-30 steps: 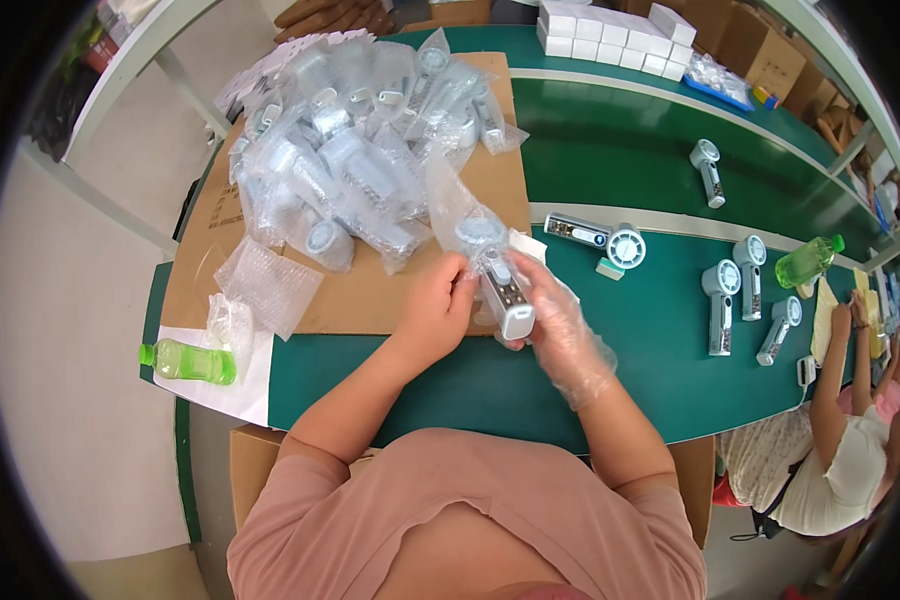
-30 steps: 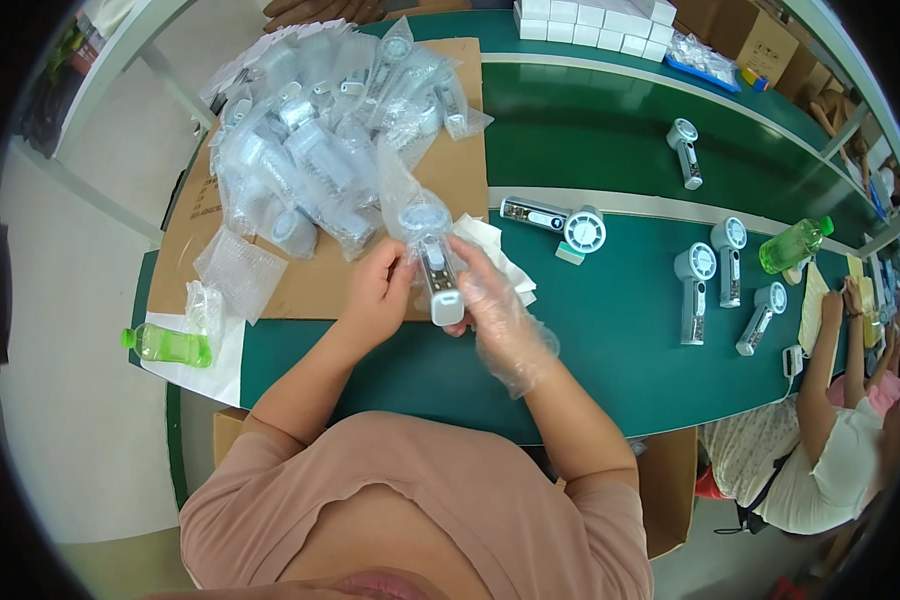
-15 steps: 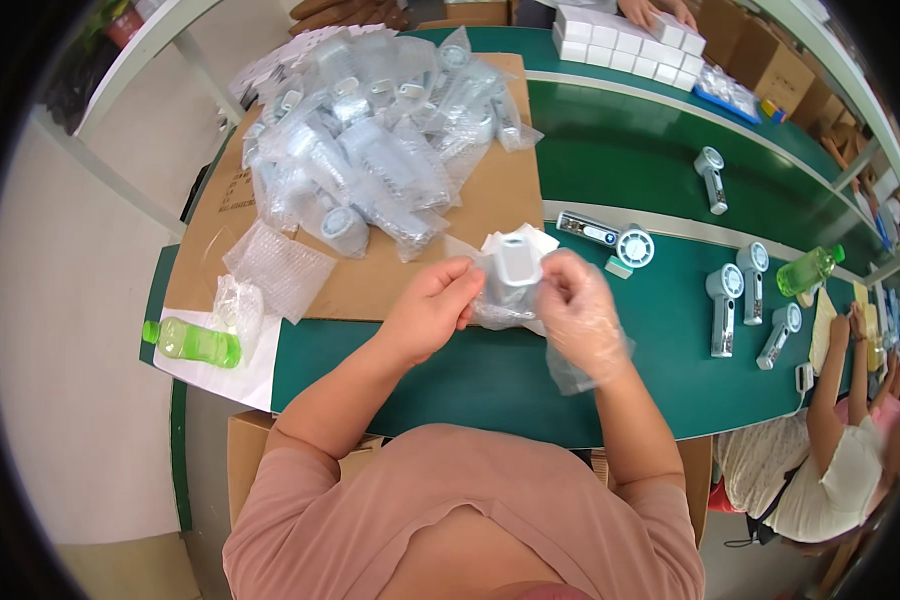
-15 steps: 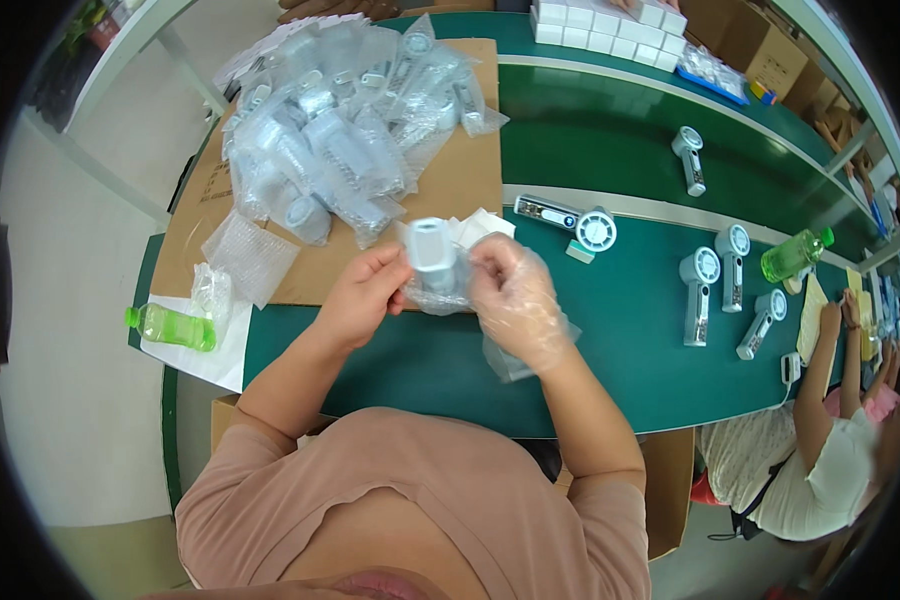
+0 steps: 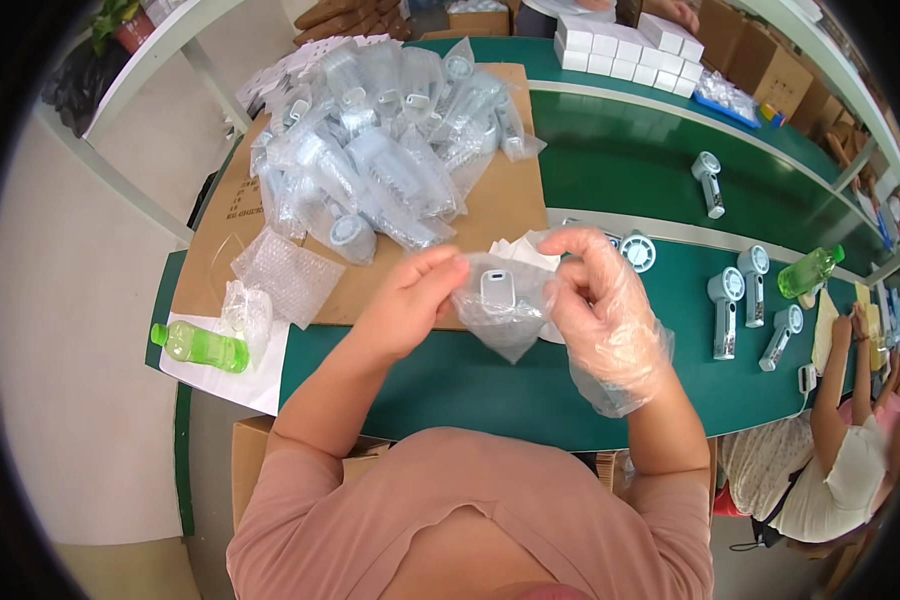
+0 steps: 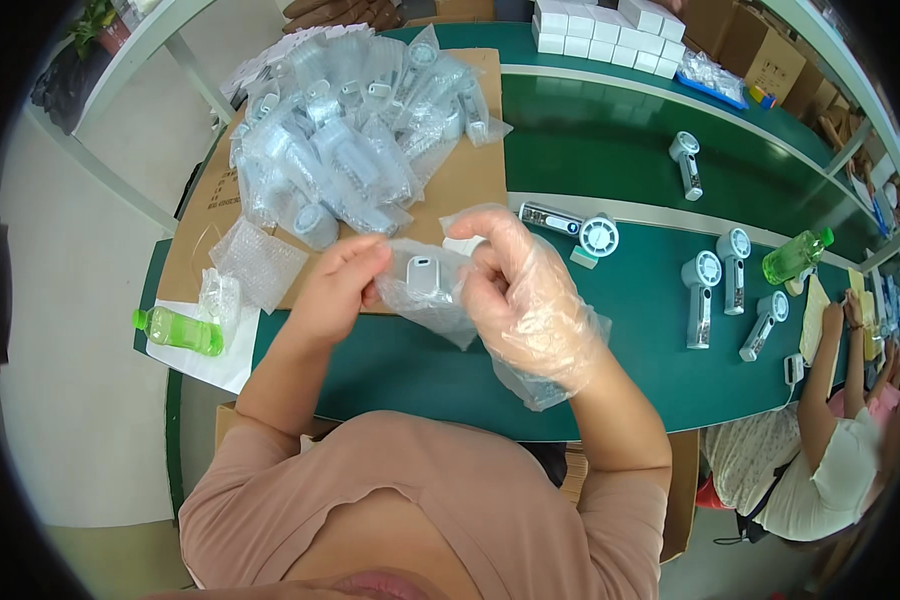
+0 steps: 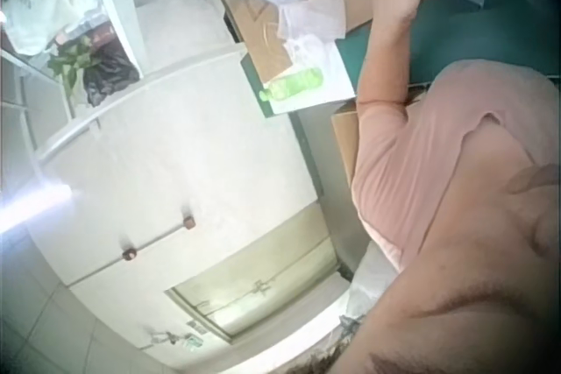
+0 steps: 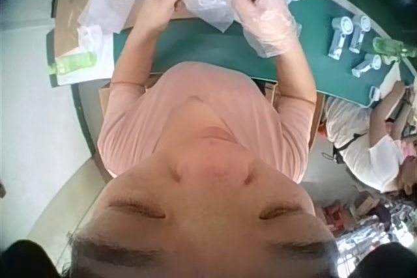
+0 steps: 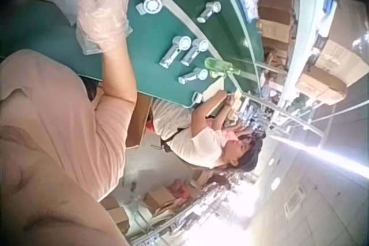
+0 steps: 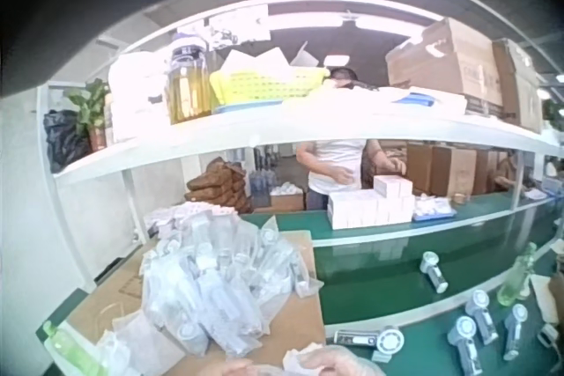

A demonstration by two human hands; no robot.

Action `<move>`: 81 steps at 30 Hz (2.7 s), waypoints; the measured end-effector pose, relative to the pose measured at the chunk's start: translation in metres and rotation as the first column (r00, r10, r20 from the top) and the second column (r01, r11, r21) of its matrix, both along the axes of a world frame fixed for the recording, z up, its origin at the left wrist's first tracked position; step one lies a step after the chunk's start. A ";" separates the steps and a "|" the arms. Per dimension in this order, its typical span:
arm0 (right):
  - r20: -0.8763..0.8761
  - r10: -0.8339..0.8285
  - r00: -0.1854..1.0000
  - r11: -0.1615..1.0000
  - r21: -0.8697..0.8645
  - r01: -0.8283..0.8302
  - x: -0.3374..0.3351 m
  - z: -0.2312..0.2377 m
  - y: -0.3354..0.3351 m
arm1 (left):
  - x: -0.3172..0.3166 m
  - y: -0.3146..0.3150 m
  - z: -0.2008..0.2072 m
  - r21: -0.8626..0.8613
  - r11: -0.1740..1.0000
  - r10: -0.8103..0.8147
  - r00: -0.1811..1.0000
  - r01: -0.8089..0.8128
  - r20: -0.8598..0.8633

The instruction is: The person unwraps small electronic devices from bubble wrap and wipes them with a white cloth and green liquid. They place the cleaned units on the green table and repeat the process for multiple devices.

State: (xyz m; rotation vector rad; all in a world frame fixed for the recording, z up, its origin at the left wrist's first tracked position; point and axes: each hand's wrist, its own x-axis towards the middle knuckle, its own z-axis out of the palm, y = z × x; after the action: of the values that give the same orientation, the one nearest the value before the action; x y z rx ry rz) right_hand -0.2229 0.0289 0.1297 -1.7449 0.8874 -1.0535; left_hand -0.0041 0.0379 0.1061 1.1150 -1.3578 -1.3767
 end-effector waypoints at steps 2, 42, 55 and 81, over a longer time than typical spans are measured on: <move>0.142 -0.002 0.990 0.993 0.119 -0.015 0.003 -0.011 -0.009 | 0.005 -0.011 0.004 -0.070 0.996 -0.059 0.998 0.061 0.033; -0.101 -0.448 0.888 0.886 -0.181 0.427 -0.048 -0.127 -0.047 | 0.132 -0.142 -0.024 -0.829 0.551 0.737 0.521 -0.094 0.431; -0.851 -0.147 0.504 0.955 -0.256 -0.153 0.023 -0.104 -0.128 | -0.006 -0.054 -0.123 -0.623 0.780 0.282 0.856 0.058 0.433; 0.477 -0.127 0.870 0.653 0.701 -0.289 -0.049 -0.142 -0.057 | 0.011 -0.053 -0.153 -0.246 0.940 0.258 0.964 -0.235 0.066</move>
State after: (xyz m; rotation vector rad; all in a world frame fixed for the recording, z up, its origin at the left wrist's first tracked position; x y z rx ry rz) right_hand -0.2723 -0.0283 -0.0125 -0.7343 0.7428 -0.8168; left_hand 0.0070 -0.0149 -0.0473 1.1584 -1.3581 -0.9633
